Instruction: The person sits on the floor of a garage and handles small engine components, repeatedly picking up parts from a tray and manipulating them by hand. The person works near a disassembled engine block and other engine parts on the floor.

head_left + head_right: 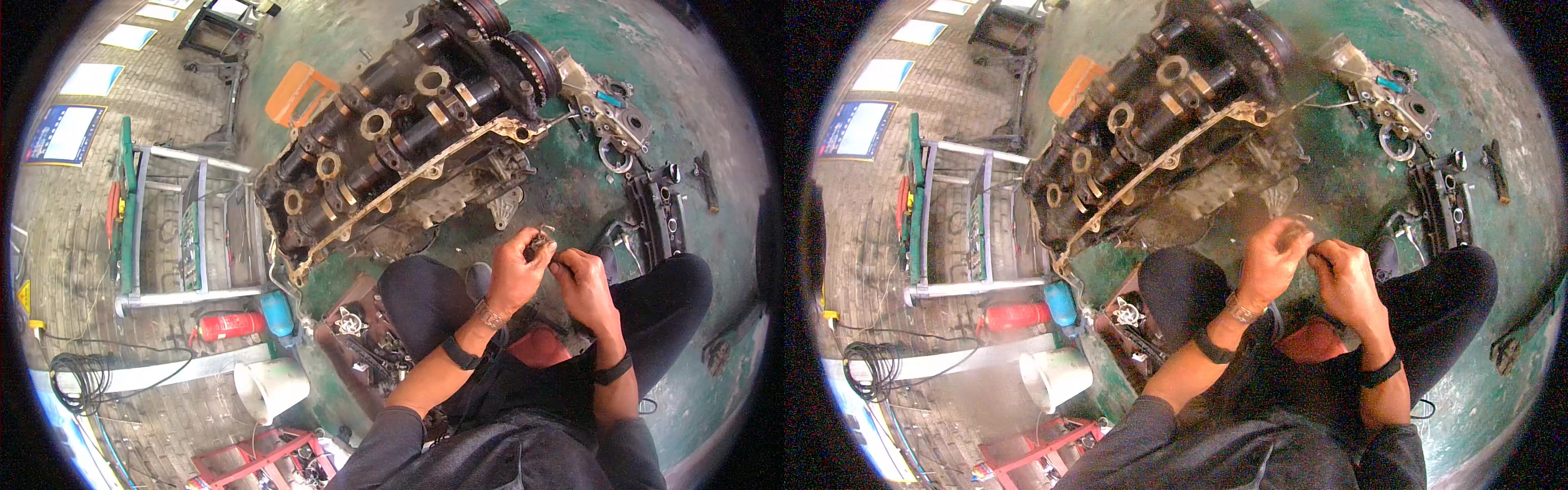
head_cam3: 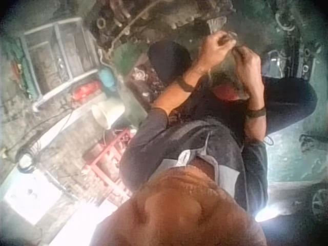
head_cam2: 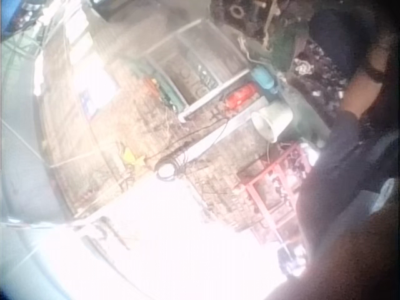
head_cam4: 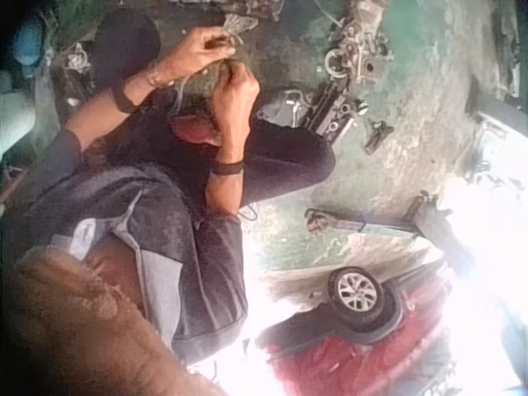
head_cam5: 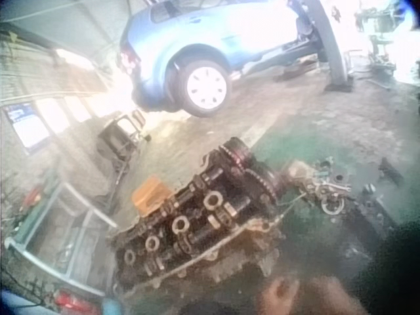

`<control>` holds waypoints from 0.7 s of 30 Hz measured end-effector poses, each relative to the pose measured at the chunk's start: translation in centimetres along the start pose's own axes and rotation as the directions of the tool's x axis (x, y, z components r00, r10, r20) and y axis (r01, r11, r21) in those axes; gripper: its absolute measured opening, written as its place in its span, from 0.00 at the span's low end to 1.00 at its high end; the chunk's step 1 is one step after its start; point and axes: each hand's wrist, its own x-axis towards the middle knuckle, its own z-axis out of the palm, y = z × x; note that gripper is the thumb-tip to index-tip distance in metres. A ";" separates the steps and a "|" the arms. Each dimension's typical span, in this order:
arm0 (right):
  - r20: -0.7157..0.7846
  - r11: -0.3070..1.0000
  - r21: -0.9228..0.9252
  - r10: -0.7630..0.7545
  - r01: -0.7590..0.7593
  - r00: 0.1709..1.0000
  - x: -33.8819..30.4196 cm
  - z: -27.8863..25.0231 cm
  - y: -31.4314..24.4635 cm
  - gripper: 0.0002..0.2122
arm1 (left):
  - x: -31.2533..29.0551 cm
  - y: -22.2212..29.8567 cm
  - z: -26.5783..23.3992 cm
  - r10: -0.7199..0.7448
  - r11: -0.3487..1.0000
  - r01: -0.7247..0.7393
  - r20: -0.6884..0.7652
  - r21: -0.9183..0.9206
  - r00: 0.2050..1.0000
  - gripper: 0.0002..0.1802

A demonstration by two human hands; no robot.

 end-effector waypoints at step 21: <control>-0.179 0.997 -0.066 -0.053 0.041 0.982 -0.5 2.3 0.9 0.05 | 0.4 -1.0 -0.6 -0.045 0.971 0.028 0.070 0.236 0.997 0.15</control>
